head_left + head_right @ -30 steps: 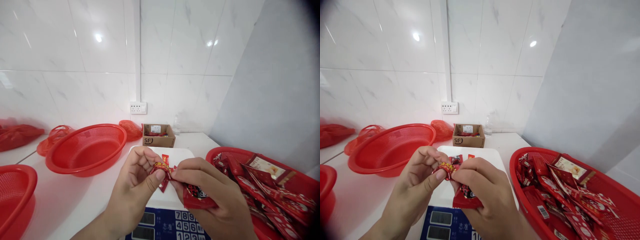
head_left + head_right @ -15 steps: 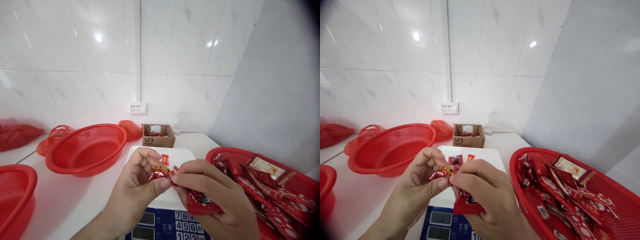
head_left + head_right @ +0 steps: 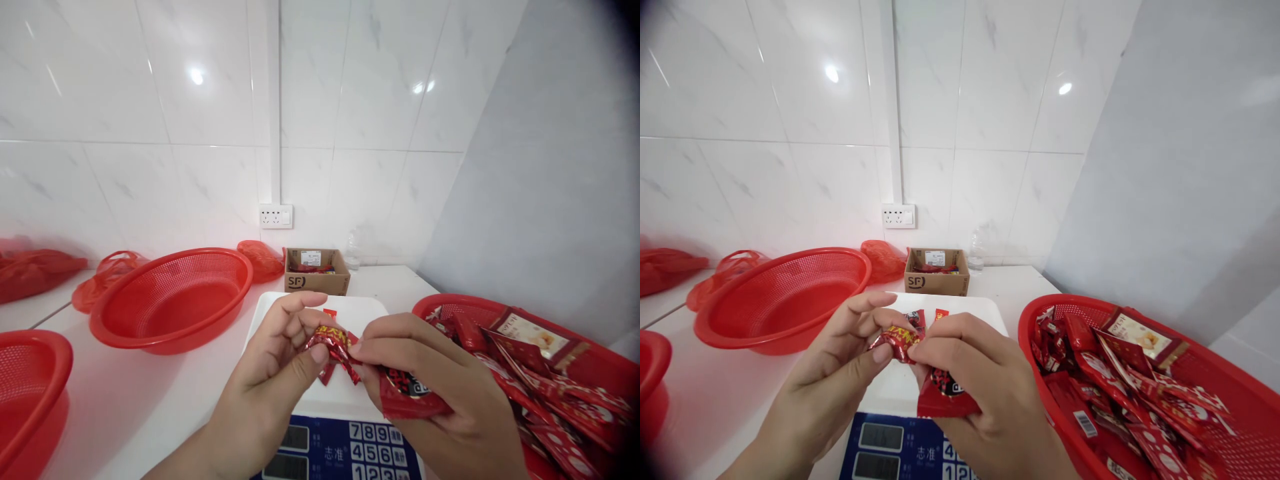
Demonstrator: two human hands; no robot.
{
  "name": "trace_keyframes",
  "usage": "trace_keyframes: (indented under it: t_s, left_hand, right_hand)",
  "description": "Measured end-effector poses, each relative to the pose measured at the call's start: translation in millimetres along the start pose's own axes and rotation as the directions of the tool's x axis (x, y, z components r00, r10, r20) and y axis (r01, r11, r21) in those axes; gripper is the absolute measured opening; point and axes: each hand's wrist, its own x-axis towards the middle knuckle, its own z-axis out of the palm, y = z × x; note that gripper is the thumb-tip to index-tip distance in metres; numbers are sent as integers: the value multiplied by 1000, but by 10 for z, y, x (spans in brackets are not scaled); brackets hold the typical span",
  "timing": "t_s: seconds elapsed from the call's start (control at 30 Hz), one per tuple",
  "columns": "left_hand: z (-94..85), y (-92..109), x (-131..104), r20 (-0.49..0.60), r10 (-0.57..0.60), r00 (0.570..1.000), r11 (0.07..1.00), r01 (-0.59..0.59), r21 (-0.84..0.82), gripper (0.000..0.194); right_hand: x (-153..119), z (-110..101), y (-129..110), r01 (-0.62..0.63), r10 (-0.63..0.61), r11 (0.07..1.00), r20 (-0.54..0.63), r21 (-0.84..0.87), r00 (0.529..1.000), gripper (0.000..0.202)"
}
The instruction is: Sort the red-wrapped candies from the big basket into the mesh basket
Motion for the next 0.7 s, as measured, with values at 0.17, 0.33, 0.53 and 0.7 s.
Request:
trace_keyframes:
  t_s: [0.17,0.33,0.53,0.7]
  left_hand:
    - [23,32,44,-30,12,999,1000,-12,18,24]
    - [40,56,44,-61,22,998,999,-19,51,22]
    - [-5,30,26,-70,34,997,993,-26,118,27]
    - [-50,88,43,-200,122,972,959,-63,277,29]
  right_hand:
    - [31,-1,-4,-12,12,1000,4,14,1000,15]
    - [40,15,4,-13,12,999,16,35,1000,14]
    - [12,-33,42,-82,82,997,6,-9,997,16]
    - [8,-179,308,-378,382,889,-36,-258,923,12]
